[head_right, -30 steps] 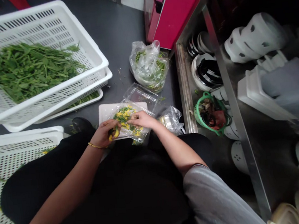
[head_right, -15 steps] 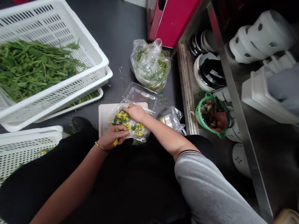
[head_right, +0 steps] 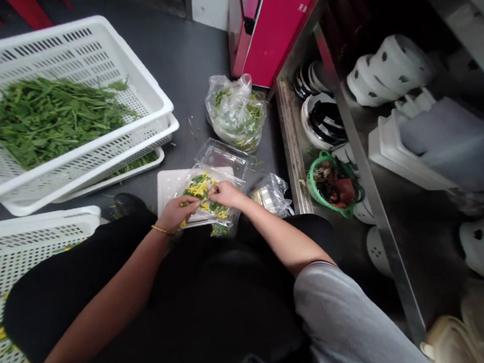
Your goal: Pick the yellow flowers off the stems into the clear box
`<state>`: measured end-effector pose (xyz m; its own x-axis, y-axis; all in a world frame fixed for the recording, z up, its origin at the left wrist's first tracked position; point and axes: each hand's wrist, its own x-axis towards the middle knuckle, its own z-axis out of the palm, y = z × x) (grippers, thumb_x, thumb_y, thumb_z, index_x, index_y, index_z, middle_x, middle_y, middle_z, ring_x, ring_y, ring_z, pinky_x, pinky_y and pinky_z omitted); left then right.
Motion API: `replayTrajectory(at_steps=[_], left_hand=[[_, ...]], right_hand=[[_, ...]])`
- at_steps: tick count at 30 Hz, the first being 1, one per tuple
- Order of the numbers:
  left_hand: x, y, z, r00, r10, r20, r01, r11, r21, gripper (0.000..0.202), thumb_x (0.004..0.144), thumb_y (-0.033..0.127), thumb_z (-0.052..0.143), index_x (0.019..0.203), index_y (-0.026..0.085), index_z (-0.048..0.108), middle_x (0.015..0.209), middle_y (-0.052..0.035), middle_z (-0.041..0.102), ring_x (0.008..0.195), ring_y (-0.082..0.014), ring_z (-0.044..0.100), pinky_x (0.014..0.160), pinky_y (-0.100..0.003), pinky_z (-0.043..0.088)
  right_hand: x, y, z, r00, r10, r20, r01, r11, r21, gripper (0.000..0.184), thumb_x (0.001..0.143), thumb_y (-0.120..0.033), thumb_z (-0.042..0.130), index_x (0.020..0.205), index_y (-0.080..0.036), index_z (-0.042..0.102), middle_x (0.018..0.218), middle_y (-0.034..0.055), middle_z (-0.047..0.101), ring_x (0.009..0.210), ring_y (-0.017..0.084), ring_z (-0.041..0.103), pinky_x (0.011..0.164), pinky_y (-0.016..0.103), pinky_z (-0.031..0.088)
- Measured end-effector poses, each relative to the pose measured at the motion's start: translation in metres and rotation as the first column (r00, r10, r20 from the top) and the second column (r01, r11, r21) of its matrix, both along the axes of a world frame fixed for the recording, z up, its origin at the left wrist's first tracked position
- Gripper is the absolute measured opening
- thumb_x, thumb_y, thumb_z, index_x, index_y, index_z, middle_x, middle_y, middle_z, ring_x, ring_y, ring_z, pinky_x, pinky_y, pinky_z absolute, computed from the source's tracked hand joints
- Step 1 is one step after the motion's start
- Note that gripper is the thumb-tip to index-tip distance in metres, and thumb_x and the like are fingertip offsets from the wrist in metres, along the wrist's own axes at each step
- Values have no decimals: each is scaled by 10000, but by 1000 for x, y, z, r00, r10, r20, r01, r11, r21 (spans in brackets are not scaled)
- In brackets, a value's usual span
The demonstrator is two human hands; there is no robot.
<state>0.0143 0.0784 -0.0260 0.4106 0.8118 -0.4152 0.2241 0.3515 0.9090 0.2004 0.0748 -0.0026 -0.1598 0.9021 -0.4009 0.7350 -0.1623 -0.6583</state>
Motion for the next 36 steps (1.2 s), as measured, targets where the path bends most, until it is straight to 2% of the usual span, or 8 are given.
replayTrajectory(at_steps=[4, 9, 13, 20, 25, 29, 33, 36], left_hand=[[4, -3, 7, 973, 106, 203, -90, 992, -89, 243, 654, 343, 675, 611, 159, 522, 379, 66, 437, 330, -60, 359, 362, -191, 285], [8, -7, 9, 945, 218, 243, -184, 971, -153, 277, 625, 337, 706, 581, 150, 507, 362, 63, 432, 322, -49, 359, 350, -180, 274], [5, -2, 15, 939, 226, 259, -130, 932, -339, 331, 567, 346, 760, 555, 138, 502, 420, 39, 467, 336, -41, 367, 327, -175, 240], [-7, -4, 23, 919, 16, 393, 194, 851, -488, 324, 579, 301, 767, 553, 139, 488, 427, 33, 426, 326, -38, 340, 301, -171, 178], [-23, 9, 36, 782, 179, 597, 90, 916, -391, 217, 565, 264, 694, 670, 131, 558, 587, -33, 546, 444, -99, 466, 309, -173, 237], [-30, 21, 41, 695, 379, 611, -184, 915, -358, 245, 557, 239, 694, 756, 156, 576, 650, -15, 553, 528, -99, 486, 345, -156, 264], [-27, 23, 35, 730, 421, 539, -274, 902, -333, 205, 584, 241, 704, 687, 155, 548, 547, 36, 461, 442, -51, 382, 356, -147, 229], [-23, 22, 27, 797, 376, 473, -249, 918, -310, 205, 604, 252, 709, 722, 143, 581, 537, 40, 470, 409, -43, 364, 358, -161, 231]], right_hand=[[-18, -29, 8, 928, -170, -333, 151, 985, -81, 157, 742, -298, 572, 684, -153, 546, 546, -52, 534, 486, 76, 469, 508, 193, 378], [-29, -44, 10, 973, -131, -192, 136, 991, 12, 329, 835, -429, 497, 636, -167, 503, 509, -36, 495, 477, 89, 451, 499, 205, 351], [-31, -50, 20, 967, 130, 221, -198, 925, 324, 323, 919, -358, 398, 769, -151, 596, 792, 62, 607, 693, 133, 535, 614, 232, 361], [-14, -51, 39, 744, 517, 423, -647, 714, 266, 321, 952, -309, 326, 981, -194, 624, 921, 76, 619, 809, 149, 555, 676, 245, 365], [6, -8, 23, 717, 468, 517, -495, 864, -94, 287, 802, -365, 579, 1030, -198, 628, 971, 91, 646, 814, 198, 595, 621, 255, 378], [-13, 18, -17, 780, 298, 551, -330, 943, -43, 286, 859, -359, 481, 1052, -190, 606, 1063, 102, 636, 899, 220, 602, 661, 270, 413], [-36, 21, -44, 788, 267, 555, -295, 955, -39, 309, 853, -367, 494, 1076, -169, 578, 1118, 114, 609, 934, 221, 596, 695, 274, 427], [-31, 19, -42, 803, 274, 529, -315, 949, -12, 276, 860, -366, 484, 1050, -192, 582, 1106, 90, 608, 901, 200, 596, 679, 261, 414]])
